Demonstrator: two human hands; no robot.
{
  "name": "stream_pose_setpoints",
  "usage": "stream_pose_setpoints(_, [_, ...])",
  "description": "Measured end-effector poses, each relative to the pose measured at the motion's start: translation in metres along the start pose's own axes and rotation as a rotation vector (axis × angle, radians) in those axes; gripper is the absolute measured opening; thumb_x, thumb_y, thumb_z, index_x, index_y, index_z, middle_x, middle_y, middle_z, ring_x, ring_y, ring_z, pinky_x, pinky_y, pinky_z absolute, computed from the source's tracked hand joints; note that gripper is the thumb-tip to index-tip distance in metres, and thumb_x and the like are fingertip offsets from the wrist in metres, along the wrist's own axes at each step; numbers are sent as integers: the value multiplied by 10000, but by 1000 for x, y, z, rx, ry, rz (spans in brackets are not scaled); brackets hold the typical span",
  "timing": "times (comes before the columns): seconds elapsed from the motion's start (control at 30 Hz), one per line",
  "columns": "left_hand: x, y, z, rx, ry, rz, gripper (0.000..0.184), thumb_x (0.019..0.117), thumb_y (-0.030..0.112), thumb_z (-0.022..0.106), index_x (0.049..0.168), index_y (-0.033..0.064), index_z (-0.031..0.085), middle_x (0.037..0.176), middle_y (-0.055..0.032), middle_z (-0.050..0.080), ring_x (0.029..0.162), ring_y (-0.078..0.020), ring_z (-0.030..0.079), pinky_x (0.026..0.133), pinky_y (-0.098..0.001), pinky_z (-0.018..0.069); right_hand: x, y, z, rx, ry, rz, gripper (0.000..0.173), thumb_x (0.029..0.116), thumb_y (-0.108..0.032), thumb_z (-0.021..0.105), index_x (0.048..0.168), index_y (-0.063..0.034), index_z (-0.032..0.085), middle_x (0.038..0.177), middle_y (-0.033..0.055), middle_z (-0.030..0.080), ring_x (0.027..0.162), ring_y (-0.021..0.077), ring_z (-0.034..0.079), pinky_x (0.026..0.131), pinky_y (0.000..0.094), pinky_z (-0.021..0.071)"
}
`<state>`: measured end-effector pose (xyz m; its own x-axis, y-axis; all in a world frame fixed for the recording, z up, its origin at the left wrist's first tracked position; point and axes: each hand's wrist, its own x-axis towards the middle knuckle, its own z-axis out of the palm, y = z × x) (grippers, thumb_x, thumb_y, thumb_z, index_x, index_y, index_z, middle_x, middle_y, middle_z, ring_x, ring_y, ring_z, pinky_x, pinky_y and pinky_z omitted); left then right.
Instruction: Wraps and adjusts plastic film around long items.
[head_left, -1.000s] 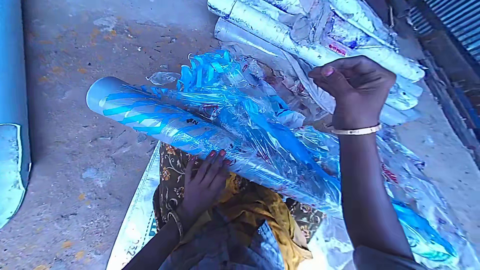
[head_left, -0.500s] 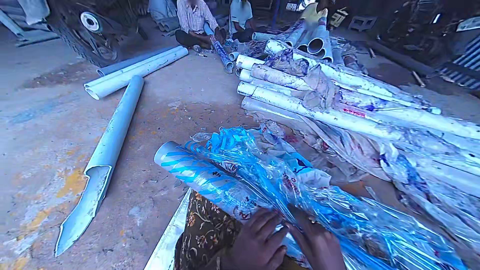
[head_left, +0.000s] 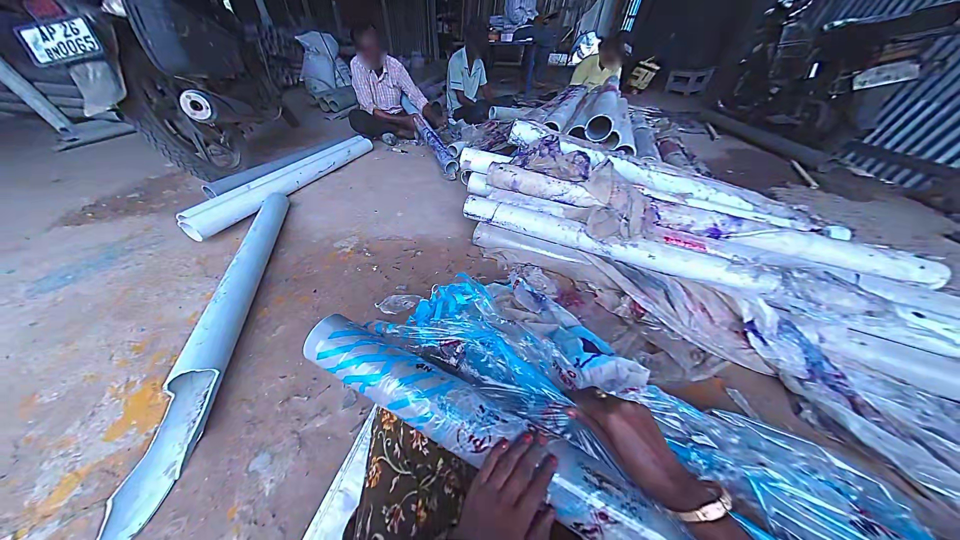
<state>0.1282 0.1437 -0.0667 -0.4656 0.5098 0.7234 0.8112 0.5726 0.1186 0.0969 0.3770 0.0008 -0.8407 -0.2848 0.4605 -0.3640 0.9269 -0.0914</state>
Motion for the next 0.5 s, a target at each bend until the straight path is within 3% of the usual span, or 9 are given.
stream_pose_setpoints(0.17, [-4, 2, 1, 75, 8, 6, 406, 1047, 349, 395, 1253, 160, 690, 1371, -62, 664, 1370, -171, 521, 1158, -330, 297, 1, 28, 15, -91, -53, 50, 463, 939, -420, 613, 912, 18, 762, 715, 206, 686, 604, 406, 700, 491, 558, 522])
stream_pose_setpoints(0.23, [-4, 4, 1, 108, 11, 27, 420, 1043, 387, 387, 1256, 184, 686, 1368, -51, 665, 1356, -169, 532, 1142, -343, 317, 2, 32, 3, 216, -306, 296, 480, 966, -415, 668, 1080, 43, 748, 917, 231, 743, 817, 413, 727, 721, 612, 538])
stream_pose_setpoints(0.27, [-2, 4, 0, 121, 3, 41, 430, 1031, 424, 402, 1257, 200, 690, 1362, -45, 669, 1346, -171, 543, 1136, -354, 331, 5, 39, -3, 427, -413, 401, 467, 992, -398, 650, 1162, 30, 722, 1033, 198, 745, 926, 342, 719, 842, 553, 540])
stream_pose_setpoints(0.3, [1, 5, -3, 129, -13, 45, 449, 1004, 472, 433, 1256, 215, 700, 1355, -44, 676, 1333, -180, 557, 1125, -372, 343, 5, 45, -8, 629, -444, 434, 503, 1010, -424, 564, 1203, 21, 695, 1085, 145, 734, 965, 230, 695, 881, 440, 534])
stream_pose_setpoints(0.33, [6, 7, -7, 130, -43, 30, 473, 972, 524, 468, 1254, 231, 709, 1347, -44, 681, 1317, -194, 573, 1114, -395, 360, 3, 47, -15, 806, -444, 453, 638, 1014, -529, 406, 1234, 12, 663, 1118, 85, 717, 988, 128, 671, 894, 332, 526])
stream_pose_setpoints(0.37, [11, 11, -12, 124, -83, 1, 502, 936, 570, 510, 1259, 244, 713, 1340, -47, 683, 1297, -215, 588, 1101, -427, 379, -1, 50, -24, 952, -429, 486, 842, 970, -692, 269, 1282, 3, 626, 1132, 57, 724, 974, 109, 693, 854, 302, 557])
stream_pose_setpoints(0.4, [17, 16, -17, 115, -118, -31, 524, 899, 594, 555, 1263, 253, 717, 1325, -57, 688, 1270, -240, 610, 1079, -469, 403, -7, 57, -35, 1041, -386, 498, 1006, 899, -849, 216, 1312, -16, 603, 1144, 33, 732, 972, 111, 714, 834, 297, 580])
stream_pose_setpoints(0.43, [22, 20, -20, 93, -146, -58, 529, 873, 586, 595, 1263, 252, 722, 1305, -76, 694, 1243, -271, 624, 1059, -512, 410, -15, 63, -47, 1042, -316, 502, 1077, 842, -921, 239, 1319, -25, 597, 1175, 27, 738, 1000, 112, 723, 847, 293, 589])
stream_pose_setpoints(0.5, [27, 29, -22, 22, -178, -76, 471, 864, 493, 653, 1243, 228, 740, 1282, -111, 698, 1219, -307, 641, 1048, -564, 418, -43, 67, -71, 824, -184, 451, 1069, 839, -896, 359, 1320, 23, 617, 1249, 81, 705, 1119, 113, 671, 936, 295, 541])
